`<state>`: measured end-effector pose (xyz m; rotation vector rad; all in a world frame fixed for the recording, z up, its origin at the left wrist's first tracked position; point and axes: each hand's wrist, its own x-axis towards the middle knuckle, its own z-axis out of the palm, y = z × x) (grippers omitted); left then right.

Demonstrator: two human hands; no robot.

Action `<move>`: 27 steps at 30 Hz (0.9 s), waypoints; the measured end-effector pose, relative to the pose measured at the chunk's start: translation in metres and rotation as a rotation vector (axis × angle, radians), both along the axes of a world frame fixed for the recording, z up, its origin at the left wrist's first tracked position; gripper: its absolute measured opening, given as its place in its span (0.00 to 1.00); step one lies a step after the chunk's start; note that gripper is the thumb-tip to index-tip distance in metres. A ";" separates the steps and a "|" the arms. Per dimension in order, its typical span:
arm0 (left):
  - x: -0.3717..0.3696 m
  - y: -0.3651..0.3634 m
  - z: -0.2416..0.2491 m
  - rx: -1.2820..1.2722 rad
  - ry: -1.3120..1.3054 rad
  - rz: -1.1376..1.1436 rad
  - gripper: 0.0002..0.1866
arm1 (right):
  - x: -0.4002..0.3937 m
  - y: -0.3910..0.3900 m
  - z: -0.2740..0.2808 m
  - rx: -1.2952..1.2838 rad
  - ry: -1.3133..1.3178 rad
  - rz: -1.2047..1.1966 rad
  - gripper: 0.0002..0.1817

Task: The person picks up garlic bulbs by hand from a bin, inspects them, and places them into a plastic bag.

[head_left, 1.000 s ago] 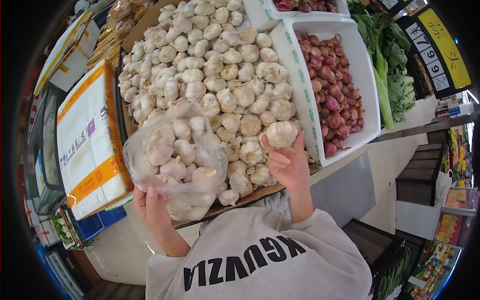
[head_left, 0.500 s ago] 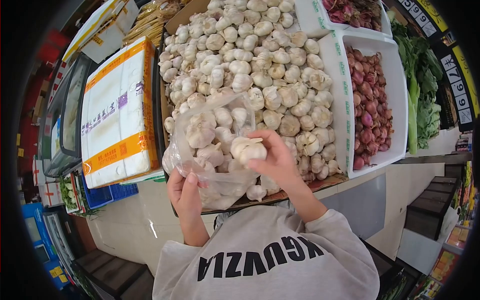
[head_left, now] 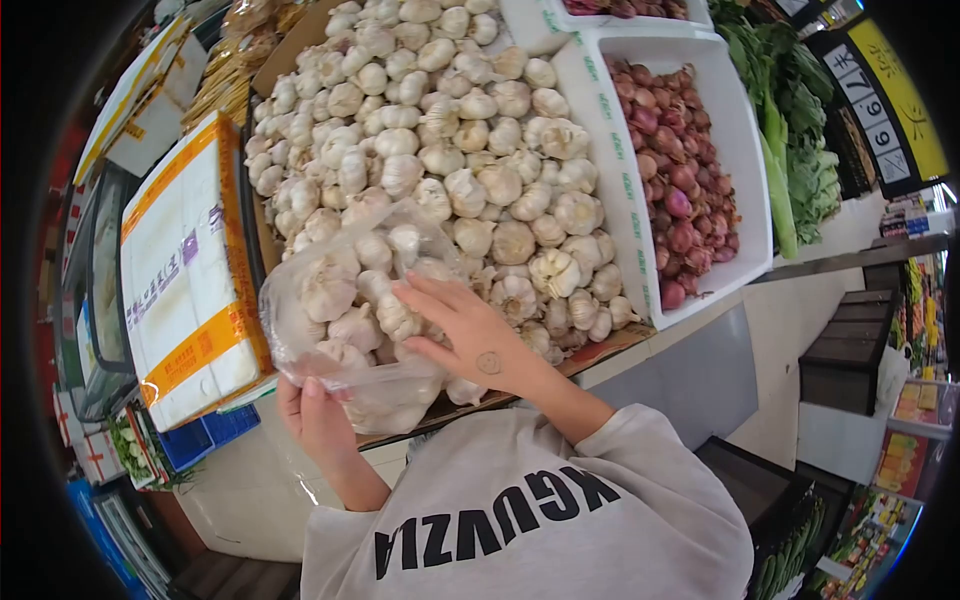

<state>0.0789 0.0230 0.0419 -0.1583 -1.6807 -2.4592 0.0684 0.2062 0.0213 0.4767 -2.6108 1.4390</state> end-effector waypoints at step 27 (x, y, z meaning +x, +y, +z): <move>-0.002 0.006 0.004 -0.043 -0.016 0.034 0.09 | 0.020 0.126 -0.054 0.063 -0.088 -0.825 0.17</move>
